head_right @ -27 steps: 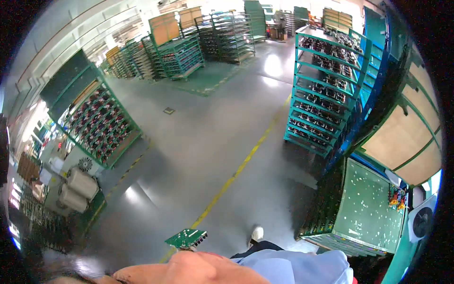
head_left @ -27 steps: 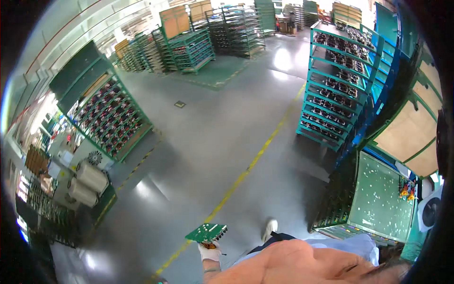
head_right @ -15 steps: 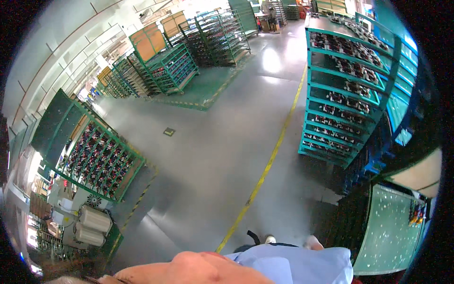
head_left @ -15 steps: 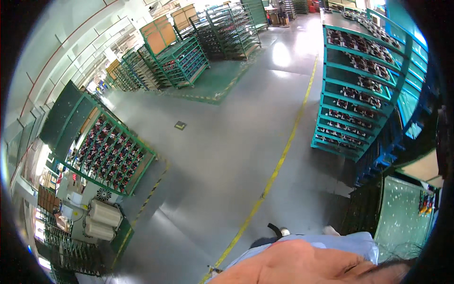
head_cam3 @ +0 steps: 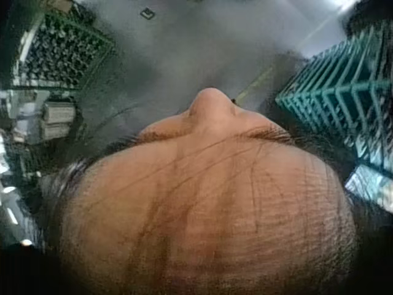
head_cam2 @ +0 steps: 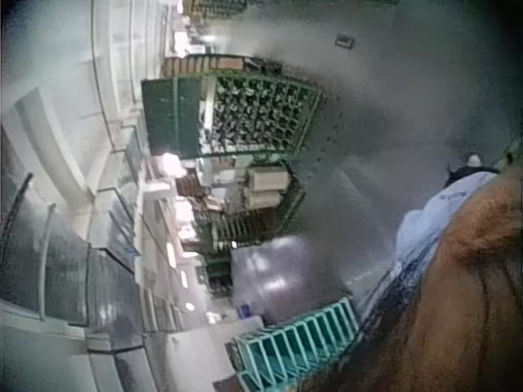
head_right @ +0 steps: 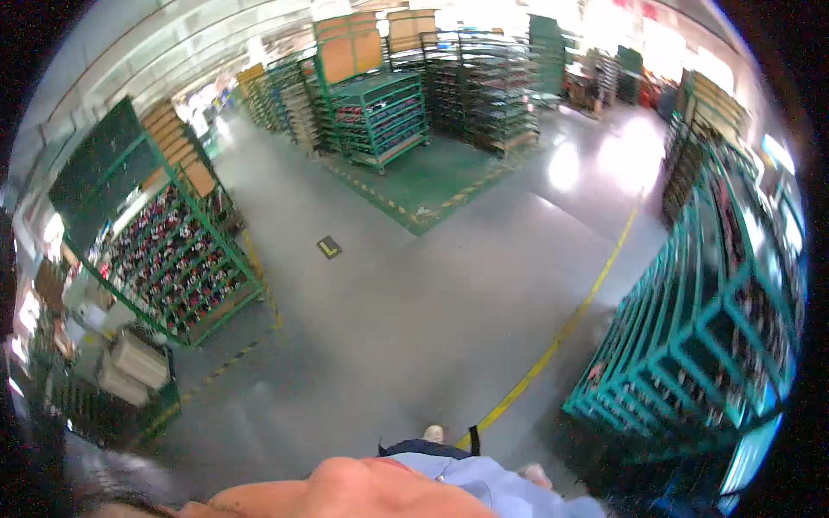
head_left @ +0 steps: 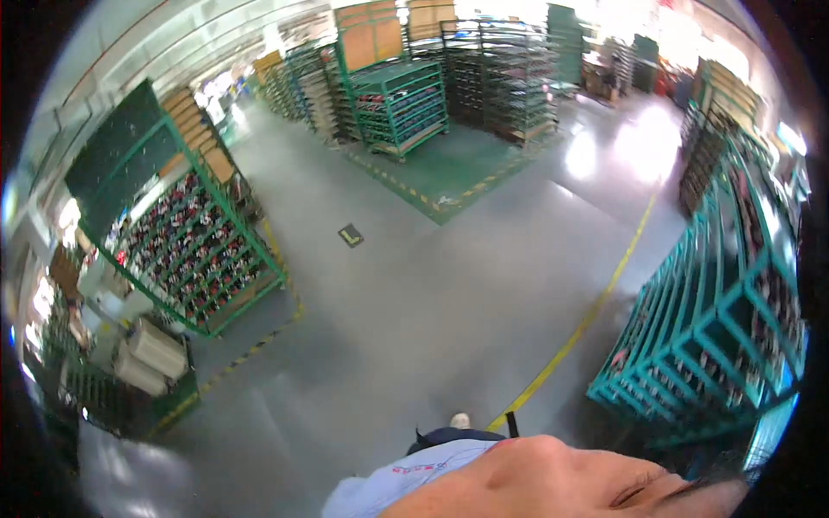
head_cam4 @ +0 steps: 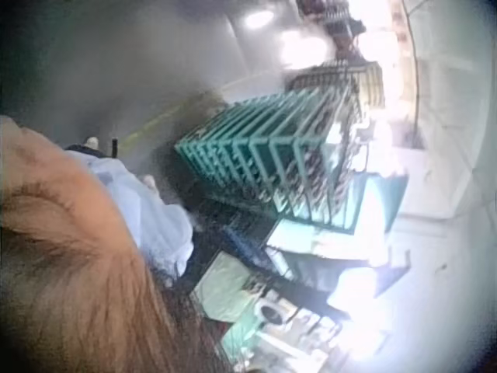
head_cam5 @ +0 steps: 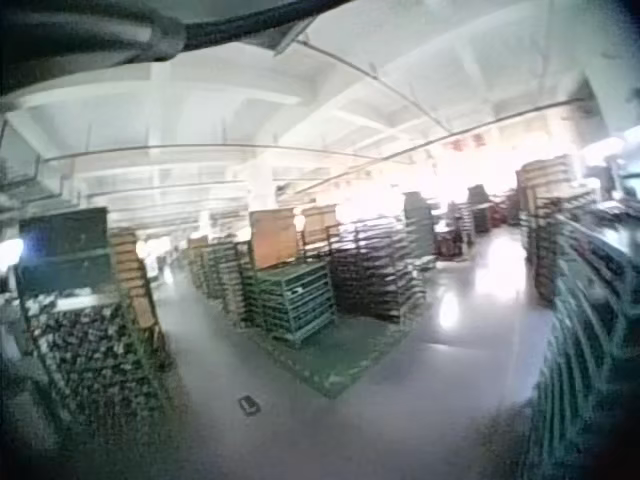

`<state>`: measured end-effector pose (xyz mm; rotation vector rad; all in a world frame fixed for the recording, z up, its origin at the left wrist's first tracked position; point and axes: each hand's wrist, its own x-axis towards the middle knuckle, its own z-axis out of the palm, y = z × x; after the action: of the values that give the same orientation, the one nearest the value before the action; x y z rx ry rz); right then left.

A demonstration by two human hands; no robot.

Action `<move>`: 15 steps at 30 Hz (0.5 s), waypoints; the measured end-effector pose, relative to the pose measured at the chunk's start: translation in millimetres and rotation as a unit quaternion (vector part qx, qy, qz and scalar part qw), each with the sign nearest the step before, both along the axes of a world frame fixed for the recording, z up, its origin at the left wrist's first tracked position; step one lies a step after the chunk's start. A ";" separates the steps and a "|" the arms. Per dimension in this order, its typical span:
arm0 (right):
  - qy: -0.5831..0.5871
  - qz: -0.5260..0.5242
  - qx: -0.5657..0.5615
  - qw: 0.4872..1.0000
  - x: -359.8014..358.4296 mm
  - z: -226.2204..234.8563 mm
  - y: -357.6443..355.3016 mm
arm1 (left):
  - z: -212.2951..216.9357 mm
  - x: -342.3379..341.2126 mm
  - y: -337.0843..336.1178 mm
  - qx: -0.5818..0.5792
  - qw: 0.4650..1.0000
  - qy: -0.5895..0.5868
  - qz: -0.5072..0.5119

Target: The person picks up a green circuit board from a rack and places it on a workbench. They use a small metal tool to scrape and clean the surface of the board, focusing on specific areas. The person then walks through the factory floor to another workstation and hands the board to a coworker.

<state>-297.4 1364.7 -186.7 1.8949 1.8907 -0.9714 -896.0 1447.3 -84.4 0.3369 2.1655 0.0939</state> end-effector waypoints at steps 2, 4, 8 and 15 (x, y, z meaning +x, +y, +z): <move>0.061 -0.179 -0.036 0.981 15.0 19.5 37.6 | 10.1 12.6 84.2 -0.006 0.996 0.026 -0.084; 0.110 -0.364 -0.054 0.923 47.1 44.5 82.8 | 16.2 48.6 195.4 0.007 0.975 0.060 -0.215; 0.180 -0.514 -0.030 0.838 82.9 51.9 181.1 | 65.9 152.1 444.2 0.087 0.835 0.159 -0.519; 0.149 -0.469 -0.050 0.869 187.3 -3.1 344.0 | 57.7 306.6 663.0 0.265 0.883 0.089 -0.378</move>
<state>-110.1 1708.7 -189.8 2.7542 0.8955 -1.6493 -589.4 2110.3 -26.7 1.5300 1.9996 0.2155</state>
